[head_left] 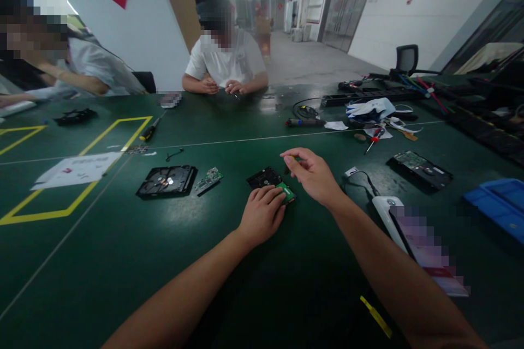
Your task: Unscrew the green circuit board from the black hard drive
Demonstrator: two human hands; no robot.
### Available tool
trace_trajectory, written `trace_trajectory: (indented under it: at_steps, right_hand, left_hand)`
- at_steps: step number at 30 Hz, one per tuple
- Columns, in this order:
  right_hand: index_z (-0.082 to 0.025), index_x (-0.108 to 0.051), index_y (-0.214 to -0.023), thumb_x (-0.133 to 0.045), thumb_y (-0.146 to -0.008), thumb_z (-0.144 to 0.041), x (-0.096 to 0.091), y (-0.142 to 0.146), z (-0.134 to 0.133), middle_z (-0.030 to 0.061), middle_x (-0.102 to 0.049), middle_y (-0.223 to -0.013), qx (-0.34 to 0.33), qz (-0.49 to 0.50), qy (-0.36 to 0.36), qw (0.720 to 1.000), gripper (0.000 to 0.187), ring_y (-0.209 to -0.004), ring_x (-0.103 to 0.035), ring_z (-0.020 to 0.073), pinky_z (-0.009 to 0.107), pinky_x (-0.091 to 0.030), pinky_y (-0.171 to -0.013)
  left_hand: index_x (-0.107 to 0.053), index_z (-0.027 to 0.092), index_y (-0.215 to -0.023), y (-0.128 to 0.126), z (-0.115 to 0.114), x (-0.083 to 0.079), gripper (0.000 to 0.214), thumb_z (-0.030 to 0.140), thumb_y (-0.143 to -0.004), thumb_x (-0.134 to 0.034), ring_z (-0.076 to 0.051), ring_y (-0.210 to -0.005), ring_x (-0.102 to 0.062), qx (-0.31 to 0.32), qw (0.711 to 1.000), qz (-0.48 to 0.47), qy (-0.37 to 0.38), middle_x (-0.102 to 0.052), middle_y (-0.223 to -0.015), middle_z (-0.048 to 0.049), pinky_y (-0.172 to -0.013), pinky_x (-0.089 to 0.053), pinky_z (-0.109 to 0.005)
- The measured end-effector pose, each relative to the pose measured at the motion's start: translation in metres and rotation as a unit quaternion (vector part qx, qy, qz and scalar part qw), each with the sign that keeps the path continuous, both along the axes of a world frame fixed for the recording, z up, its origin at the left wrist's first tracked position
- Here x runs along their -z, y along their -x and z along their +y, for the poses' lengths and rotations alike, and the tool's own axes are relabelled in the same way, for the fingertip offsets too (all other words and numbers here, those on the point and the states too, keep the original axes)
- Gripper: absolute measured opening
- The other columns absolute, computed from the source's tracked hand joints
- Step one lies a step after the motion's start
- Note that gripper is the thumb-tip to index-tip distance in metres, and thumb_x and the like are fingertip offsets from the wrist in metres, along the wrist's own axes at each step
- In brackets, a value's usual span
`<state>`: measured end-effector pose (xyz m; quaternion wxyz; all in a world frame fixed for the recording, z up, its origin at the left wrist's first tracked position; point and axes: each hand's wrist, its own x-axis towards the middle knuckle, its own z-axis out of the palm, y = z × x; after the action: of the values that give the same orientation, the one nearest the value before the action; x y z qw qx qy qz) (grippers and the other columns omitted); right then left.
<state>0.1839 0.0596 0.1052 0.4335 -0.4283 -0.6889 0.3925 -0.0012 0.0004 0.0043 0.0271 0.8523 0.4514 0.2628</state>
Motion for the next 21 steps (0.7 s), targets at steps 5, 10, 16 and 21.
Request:
trace_trajectory:
  at_steps: [5, 10, 16, 21]
  right_hand:
    - [-0.024, -0.062, -0.118, -0.058, -0.099, -0.049, 0.004, 0.003, 0.002, 0.0061, -0.071, -0.112, 0.005, 0.072, 0.052, 0.996, 0.032, -0.06, -0.064, 0.0116, 0.027, -0.045, -0.049]
    - [-0.023, -0.063, -0.114, -0.058, -0.099, -0.048, 0.008, 0.002, 0.004, 0.0061, -0.071, -0.11, 0.021, 0.069, 0.037, 0.997, 0.03, -0.066, -0.066, 0.0126, 0.026, -0.047, -0.052]
    - [-0.028, -0.065, -0.128, -0.062, -0.097, -0.043, 0.009, -0.002, 0.005, 0.0052, -0.071, -0.109, 0.03, 0.01, 0.006, 0.999, 0.035, -0.071, -0.064, 0.0144, 0.027, -0.048, -0.055]
    - [-0.026, -0.062, -0.127, -0.059, -0.099, -0.045, 0.012, 0.001, 0.006, 0.0073, -0.069, -0.121, 0.041, 0.059, 0.004, 0.997, 0.034, -0.065, -0.063, 0.0125, 0.028, -0.047, -0.052]
  left_hand:
    - [-0.064, 0.026, -0.137, 0.0, 0.001, 0.002, 0.037, 0.032, -0.102, -0.054, -0.03, -0.134, -0.055, 0.0, 1.0, 0.005, 0.001, -0.067, -0.14, -0.007, -0.111, -0.044, -0.053]
    - [-0.063, 0.025, -0.136, 0.0, 0.0, 0.001, 0.036, 0.031, -0.102, -0.053, -0.03, -0.134, -0.055, 0.0, 1.0, 0.003, -0.002, -0.066, -0.141, -0.0067, -0.111, -0.044, -0.053]
    - [-0.063, 0.025, -0.136, 0.0, -0.001, 0.001, 0.036, 0.031, -0.102, -0.054, -0.03, -0.134, -0.055, 0.0, 1.0, 0.003, -0.002, -0.067, -0.14, -0.0068, -0.111, -0.043, -0.053]
    - [-0.064, 0.026, -0.136, 0.0, 0.0, 0.001, 0.036, 0.031, -0.101, -0.055, -0.03, -0.134, -0.055, -0.002, 1.0, 0.002, -0.004, -0.067, -0.14, -0.0071, -0.111, -0.044, -0.053]
